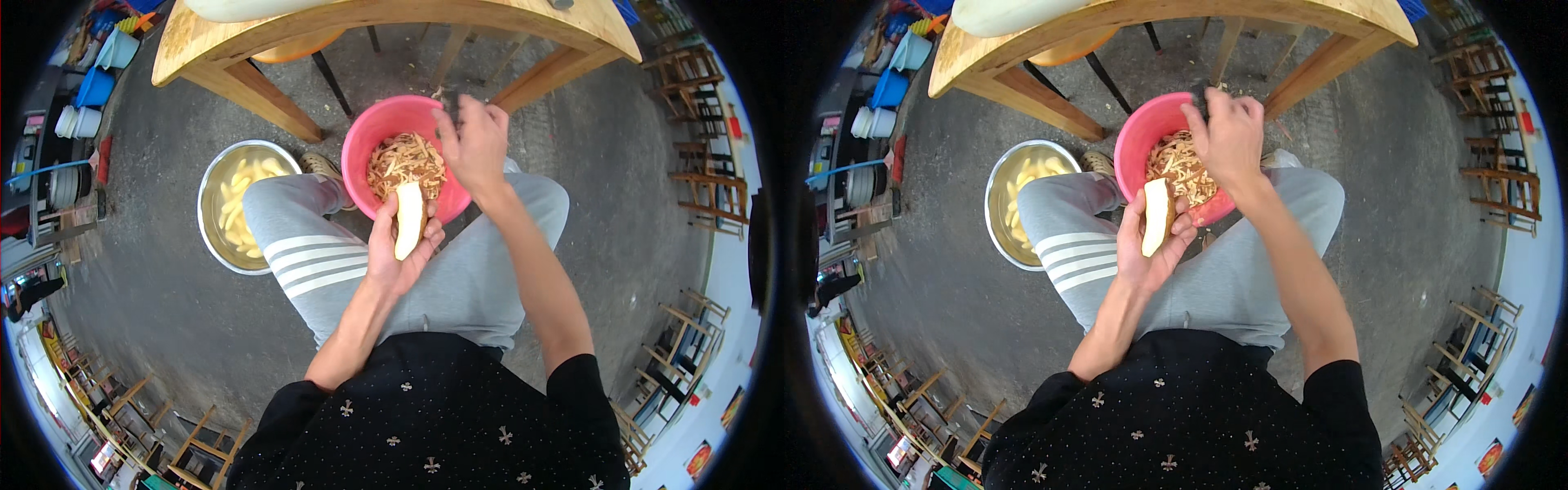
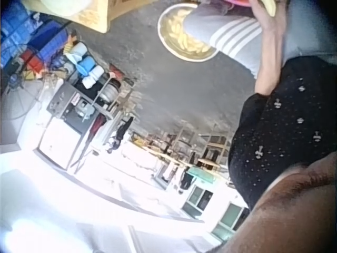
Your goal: The person is peeling and slicing vegetables (likely potatoes or sweet potatoes) using a knife and a peeler.
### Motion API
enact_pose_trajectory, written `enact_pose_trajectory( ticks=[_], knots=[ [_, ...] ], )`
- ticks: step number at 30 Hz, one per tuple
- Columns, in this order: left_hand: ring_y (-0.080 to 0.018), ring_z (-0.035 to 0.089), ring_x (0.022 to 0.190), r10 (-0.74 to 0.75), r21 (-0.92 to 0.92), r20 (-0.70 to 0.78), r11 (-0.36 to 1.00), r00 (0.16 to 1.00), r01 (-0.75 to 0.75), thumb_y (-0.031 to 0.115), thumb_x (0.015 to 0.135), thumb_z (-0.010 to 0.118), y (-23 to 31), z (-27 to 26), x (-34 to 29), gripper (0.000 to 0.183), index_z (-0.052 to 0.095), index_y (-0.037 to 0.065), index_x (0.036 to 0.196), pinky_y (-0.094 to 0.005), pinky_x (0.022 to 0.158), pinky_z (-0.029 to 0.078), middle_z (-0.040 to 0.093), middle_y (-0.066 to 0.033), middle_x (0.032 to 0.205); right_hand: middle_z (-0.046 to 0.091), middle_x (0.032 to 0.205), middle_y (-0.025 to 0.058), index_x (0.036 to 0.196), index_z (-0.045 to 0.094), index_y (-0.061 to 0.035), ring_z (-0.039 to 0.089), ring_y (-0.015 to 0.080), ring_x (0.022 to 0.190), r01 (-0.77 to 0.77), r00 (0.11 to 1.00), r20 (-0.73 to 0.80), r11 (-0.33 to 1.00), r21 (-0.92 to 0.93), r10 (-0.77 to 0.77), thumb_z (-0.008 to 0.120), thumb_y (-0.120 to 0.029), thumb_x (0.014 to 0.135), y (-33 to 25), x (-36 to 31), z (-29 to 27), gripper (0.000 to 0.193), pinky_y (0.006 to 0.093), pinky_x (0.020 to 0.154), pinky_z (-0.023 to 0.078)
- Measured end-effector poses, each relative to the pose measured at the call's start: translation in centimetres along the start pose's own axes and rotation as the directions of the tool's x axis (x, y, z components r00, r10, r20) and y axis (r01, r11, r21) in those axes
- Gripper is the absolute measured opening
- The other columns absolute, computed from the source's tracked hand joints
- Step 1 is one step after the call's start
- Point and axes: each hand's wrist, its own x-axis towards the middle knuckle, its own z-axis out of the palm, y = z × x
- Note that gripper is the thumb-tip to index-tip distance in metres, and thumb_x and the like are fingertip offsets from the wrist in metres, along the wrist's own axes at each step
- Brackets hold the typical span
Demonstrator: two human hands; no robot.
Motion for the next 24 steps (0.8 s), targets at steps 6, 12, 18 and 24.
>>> enact_pose_trajectory(
  ticks=[6,12,18,24],
  knots=[
    [-0.0199,0.059,0.091,0.028,-0.027,-0.033,0.999,0.999,-0.028,0.044,0.112,0.049,0.0,-1.2,0.9,0.040,0.064,0.009,0.124,-0.0346,0.083,0.050,0.066,-0.0085,0.106,0.071,0.093,0.0038,0.118,0.062,0.0024,0.063,0.0105,0.084,-0.700,0.613,0.308,0.318,0.639,0.728,0.069,-0.023,0.107,-4.4,-4.1,-4.6,0.028,0.0294,0.082,0.053],
    [-0.0223,0.066,0.093,0.077,0.009,-0.195,0.997,0.978,-0.077,0.039,0.112,0.049,-0.2,0.1,0.9,0.037,0.065,0.008,0.123,-0.0375,0.083,0.057,0.071,-0.0107,0.107,0.071,0.103,0.0034,0.118,0.058,-0.0010,0.063,0.0038,0.090,-0.550,0.567,0.379,-0.005,0.835,0.731,0.057,-0.020,0.114,-9.8,-7.8,-6.9,0.019,0.0235,0.082,0.052],
    [-0.0211,0.064,0.092,0.120,-0.005,-0.189,0.992,0.975,-0.123,0.042,0.112,0.048,-1.1,-0.8,1.3,0.039,0.065,0.008,0.119,-0.0340,0.086,0.055,0.071,-0.0081,0.106,0.072,0.114,0.0116,0.127,0.051,0.0018,0.066,0.0108,0.099,-0.461,0.677,0.285,0.089,0.883,0.678,0.062,-0.009,0.110,-12.1,-9.4,-5.4,0.023,0.0266,0.090,0.054],
    [-0.0187,0.065,0.097,0.079,-0.130,-0.130,0.987,0.988,-0.096,0.041,0.114,0.046,-1.5,0.5,0.4,0.040,0.064,0.006,0.121,-0.0349,0.090,0.055,0.071,-0.0071,0.107,0.070,0.108,0.0101,0.125,0.051,0.0031,0.065,0.0115,0.095,-0.471,0.705,0.238,0.191,0.861,0.668,0.058,-0.012,0.112,-12.7,-9.1,-4.8,0.021,0.0266,0.089,0.053]
  ],
)
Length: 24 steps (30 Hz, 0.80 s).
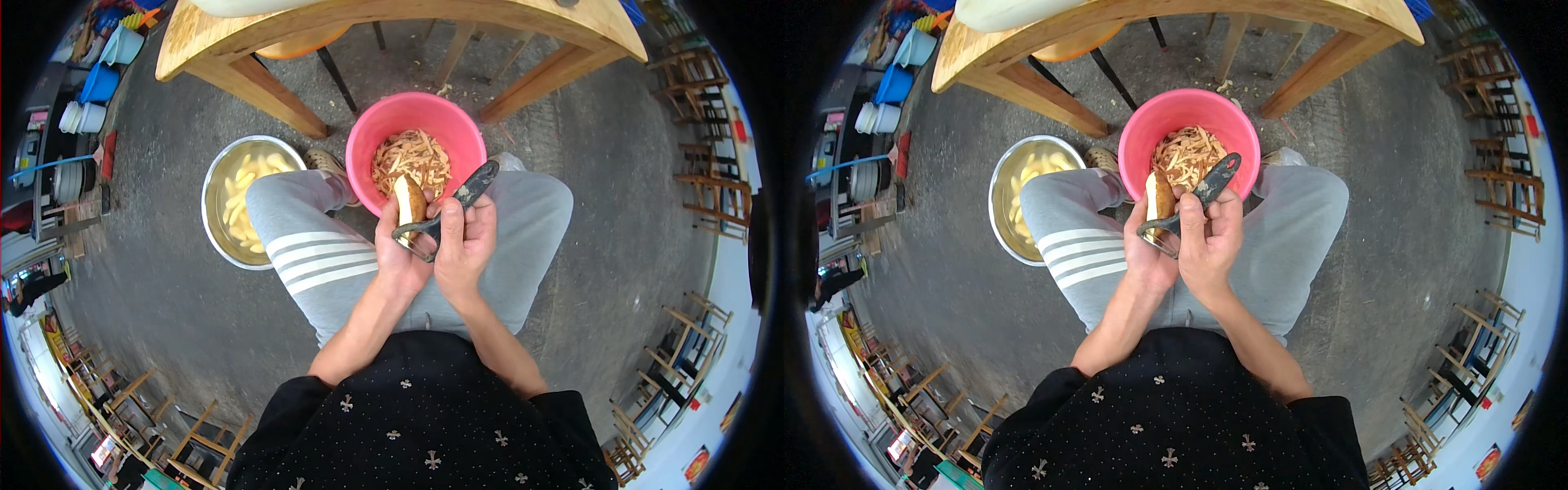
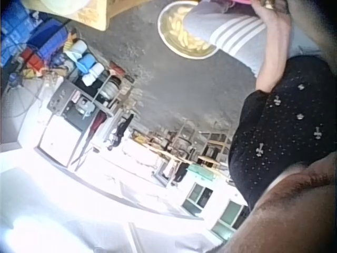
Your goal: The person is peeling and slicing vegetables (likely potatoes or sweet potatoes) using a knife and a peeler.
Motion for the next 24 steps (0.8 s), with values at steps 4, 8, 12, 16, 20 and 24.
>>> enact_pose_trajectory(
  ticks=[4,8,12,16,20,24],
  knots=[
    [-0.0180,0.066,0.100,0.050,0.035,-0.047,0.998,0.998,-0.048,0.039,0.115,0.044,-0.1,-0.1,0.1,0.039,0.064,0.007,0.122,-0.0348,0.090,0.055,0.072,-0.0063,0.108,0.070,0.104,0.0083,0.123,0.053,0.0026,0.064,0.0100,0.093,0.010,1.000,-0.028,0.999,-0.048,-0.011,0.059,-0.013,0.112,0.1,0.4,0.3,0.020,0.0254,0.086,0.052],
    [-0.0177,0.066,0.097,0.038,0.078,-0.164,0.997,0.986,-0.025,0.038,0.116,0.041,0.1,1.0,-0.1,0.039,0.064,0.007,0.123,-0.0341,0.088,0.055,0.072,-0.0058,0.108,0.072,0.106,0.0096,0.122,0.055,0.0047,0.066,0.0092,0.094,-0.016,1.000,-0.027,0.999,-0.029,0.015,0.063,-0.011,0.109,-0.2,1.9,0.5,0.022,0.0242,0.082,0.053],
    [-0.0235,0.069,0.111,-0.039,0.102,-0.008,0.994,0.999,0.040,0.035,0.117,0.039,1.0,-1.2,-0.1,0.041,0.061,0.005,0.134,-0.0415,0.100,0.058,0.072,-0.0118,0.121,0.072,0.102,0.0072,0.119,0.058,0.0042,0.065,0.0070,0.089,-0.116,0.993,-0.047,0.984,-0.135,0.110,0.065,-0.012,0.109,-0.7,3.8,0.6,0.021,0.0237,0.077,0.053],
    [-0.0200,0.065,0.102,-0.031,0.178,0.010,0.984,0.999,0.029,0.036,0.117,0.039,0.9,-0.8,-0.8,0.040,0.061,0.006,0.132,-0.0355,0.092,0.053,0.070,-0.0093,0.117,0.072,0.098,0.0050,0.118,0.060,0.0035,0.064,0.0055,0.085,-0.087,0.996,-0.005,0.995,-0.054,0.087,0.067,-0.016,0.108,-0.8,5.9,0.9,0.023,0.0232,0.073,0.053],
    [-0.0190,0.062,0.095,0.034,0.284,-0.002,0.958,0.999,-0.032,0.038,0.118,0.041,1.1,-0.7,-0.7,0.039,0.061,0.007,0.128,-0.0351,0.086,0.051,0.069,-0.0098,0.112,0.072,0.097,0.0043,0.118,0.060,0.0033,0.064,0.0055,0.085,-0.127,0.992,-0.032,0.989,-0.076,0.125,0.067,-0.017,0.109,-0.4,7.3,0.7,0.023,0.0226,0.073,0.052],
    [-0.0212,0.058,0.090,-0.049,0.295,0.040,0.955,0.998,0.035,0.039,0.118,0.040,1.1,-0.7,-0.9,0.038,0.060,0.006,0.121,-0.0340,0.083,0.049,0.065,-0.0120,0.105,0.071,0.094,0.0033,0.117,0.061,0.0030,0.062,0.0046,0.081,-0.114,0.993,0.000,0.991,-0.072,0.114,0.068,-0.017,0.108,-0.2,9.4,0.4,0.023,0.0224,0.070,0.050]
  ],
)
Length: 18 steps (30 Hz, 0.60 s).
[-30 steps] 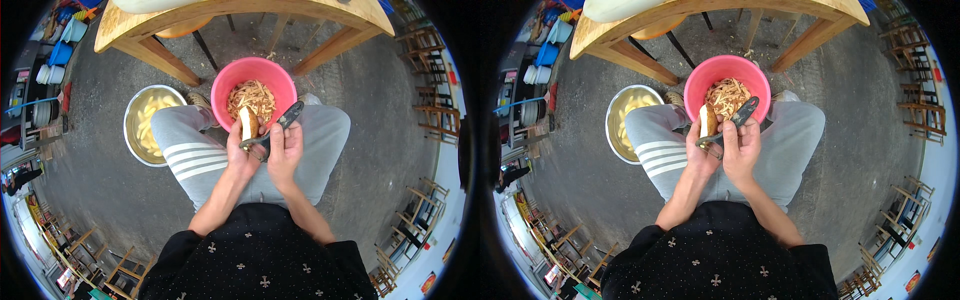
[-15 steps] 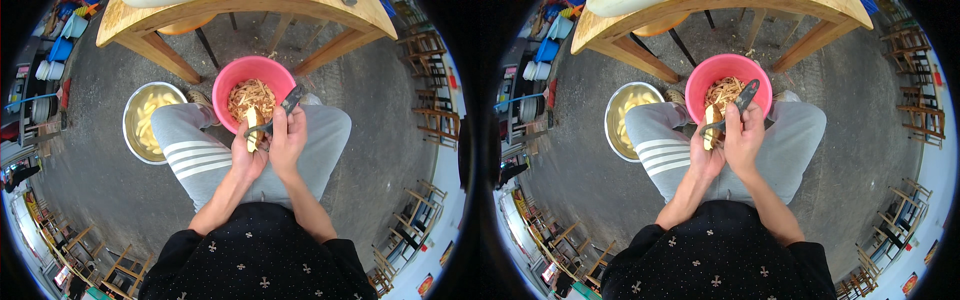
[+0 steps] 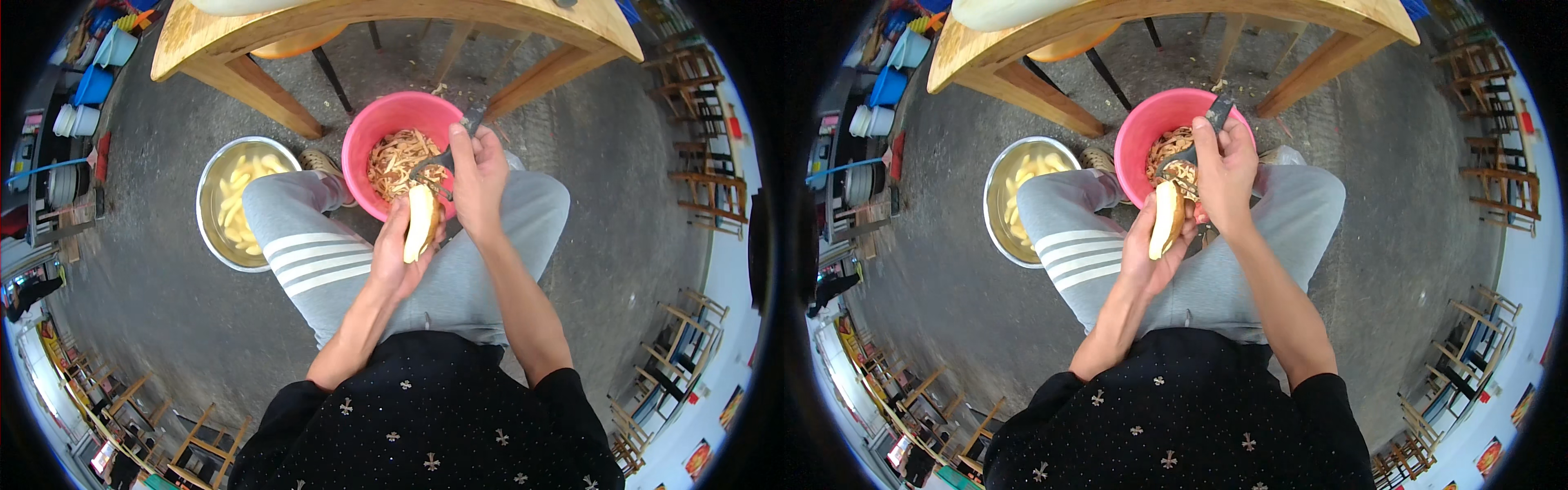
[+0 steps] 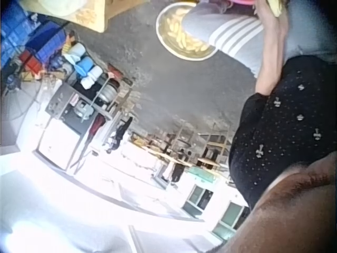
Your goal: The person is peeling and slicing vegetables (likely potatoes or sweet potatoes) using a knife and a peeler.
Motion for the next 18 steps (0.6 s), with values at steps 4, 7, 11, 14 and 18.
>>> enact_pose_trajectory(
  ticks=[4,7,11,14,18],
  knots=[
    [-0.0199,0.052,0.085,-0.028,-0.084,0.123,0.996,0.992,0.038,0.040,0.118,0.039,-0.2,0.0,0.0,0.038,0.060,0.008,0.120,-0.0331,0.079,0.046,0.062,-0.0121,0.105,0.071,0.087,0.0032,0.111,0.063,0.0015,0.061,0.0075,0.077,0.134,0.989,-0.042,0.982,-0.133,-0.141,0.071,-0.018,0.106,2.8,3.7,-1.3,0.021,0.0272,0.068,0.050],
    [-0.0198,0.057,0.084,-0.048,-0.054,0.077,0.997,0.996,0.053,0.046,0.117,0.040,0.5,0.0,0.2,0.043,0.058,0.008,0.122,-0.0346,0.080,0.050,0.064,-0.0114,0.106,0.069,0.079,0.0054,0.112,0.063,0.0003,0.063,0.0161,0.072,0.357,0.920,0.104,0.701,-0.617,-0.378,0.075,-0.020,0.102,2.1,4.2,-2.4,0.025,0.0351,0.076,0.051],
    [-0.0190,0.057,0.083,-0.005,-0.044,0.100,0.999,0.995,0.010,0.048,0.115,0.046,0.9,1.3,0.3,0.043,0.058,0.007,0.122,-0.0339,0.079,0.051,0.065,-0.0106,0.106,0.065,0.072,0.0069,0.111,0.063,-0.0006,0.063,0.0248,0.069,0.712,0.627,0.491,0.191,-0.675,-0.604,0.078,-0.023,0.098,1.9,5.9,-3.3,0.030,0.0409,0.085,0.048],
    [-0.0181,0.059,0.083,0.014,0.047,0.003,0.999,1.000,-0.014,0.046,0.112,0.053,0.8,1.1,0.4,0.041,0.059,0.007,0.123,-0.0334,0.078,0.052,0.066,-0.0090,0.105,0.064,0.070,0.0063,0.111,0.063,-0.0004,0.063,0.0256,0.068,0.526,0.816,0.214,0.535,-0.661,-0.537,0.080,-0.025,0.097,1.8,4.9,-2.8,0.033,0.0410,0.091,0.046],
    [-0.0175,0.064,0.085,-0.052,0.068,0.034,0.996,0.998,0.049,0.042,0.110,0.056,0.8,0.9,0.7,0.040,0.061,0.007,0.127,-0.0320,0.077,0.054,0.069,-0.0082,0.108,0.061,0.071,0.0024,0.114,0.061,-0.0004,0.058,0.0225,0.071,0.381,0.873,-0.055,0.749,-0.542,-0.484,0.078,-0.028,0.100,2.4,5.6,-3.7,0.035,0.0390,0.081,0.049]
  ],
)
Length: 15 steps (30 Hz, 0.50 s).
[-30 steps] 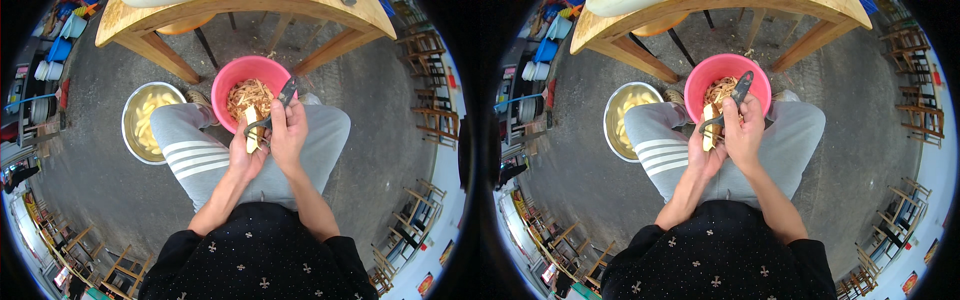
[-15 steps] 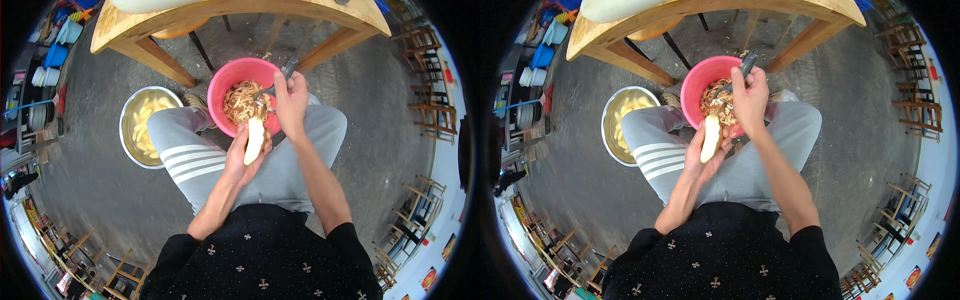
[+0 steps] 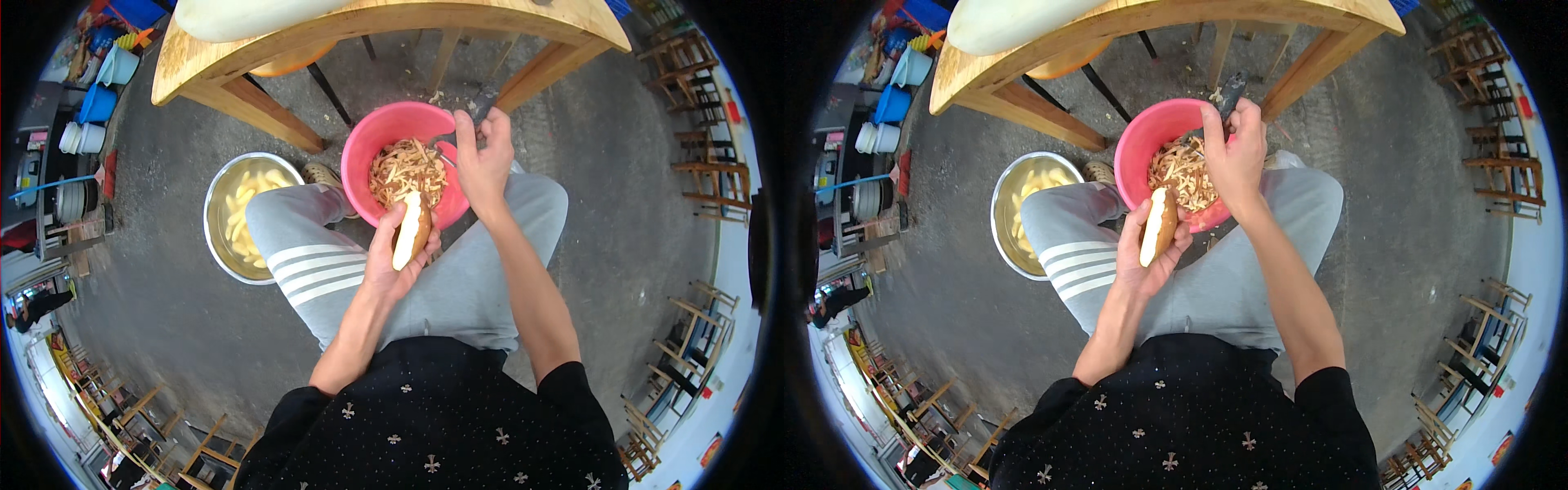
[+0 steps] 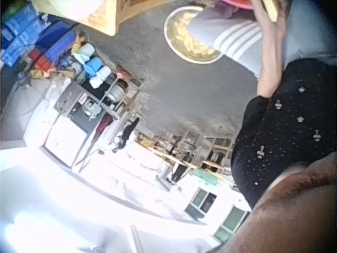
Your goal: The person is peeling and slicing vegetables (likely potatoes or sweet potatoes) using a knife and a peeler.
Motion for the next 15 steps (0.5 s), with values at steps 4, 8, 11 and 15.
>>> enact_pose_trajectory(
  ticks=[4,8,11,15],
  knots=[
    [-0.0170,0.067,0.088,-0.036,-0.096,0.019,0.995,0.999,0.038,0.041,0.110,0.055,-0.2,-0.7,-0.2,0.045,0.060,0.005,0.137,-0.0294,0.075,0.055,0.071,-0.0091,0.112,0.064,0.078,0.0058,0.117,0.060,0.0014,0.059,0.0231,0.075,0.199,0.972,0.171,0.953,-0.230,-0.162,0.078,-0.028,0.101,-0.3,0.1,-1.4,0.039,0.0382,0.075,0.050],
    [-0.0184,0.063,0.085,0.012,-0.018,-0.027,1.000,1.000,-0.012,0.040,0.111,0.055,0.4,0.3,0.1,0.050,0.056,0.001,0.142,-0.0290,0.071,0.050,0.071,-0.0112,0.107,0.064,0.084,0.0040,0.117,0.060,0.0021,0.057,0.0144,0.074,-0.093,0.994,0.063,0.993,0.068,0.088,0.075,-0.027,0.104,-0.8,0.4,-1.7,0.035,0.0314,0.071,0.049],
    [-0.0183,0.063,0.085,-0.020,-0.051,-0.055,0.999,0.998,0.017,0.039,0.111,0.054,-0.1,0.2,-0.2,0.050,0.056,0.000,0.141,-0.0276,0.069,0.049,0.070,-0.0115,0.107,0.067,0.090,0.0002,0.116,0.060,0.0028,0.058,0.0058,0.078,-0.206,0.978,0.077,0.929,0.307,0.192,0.070,-0.023,0.108,-0.5,0.2,-2.1,0.029,0.0242,0.068,0.048],
    [-0.0183,0.063,0.086,-0.030,-0.077,-0.086,0.997,0.996,0.024,0.037,0.111,0.053,0.5,0.1,0.1,0.049,0.057,-0.001,0.141,-0.0268,0.066,0.048,0.070,-0.0119,0.106,0.071,0.097,0.0027,0.120,0.060,0.0017,0.064,0.0067,0.083,-0.416,0.909,0.217,0.779,0.469,0.355,0.067,-0.022,0.109,-2.2,0.9,-2.8,0.027,0.0241,0.072,0.052]
  ],
)
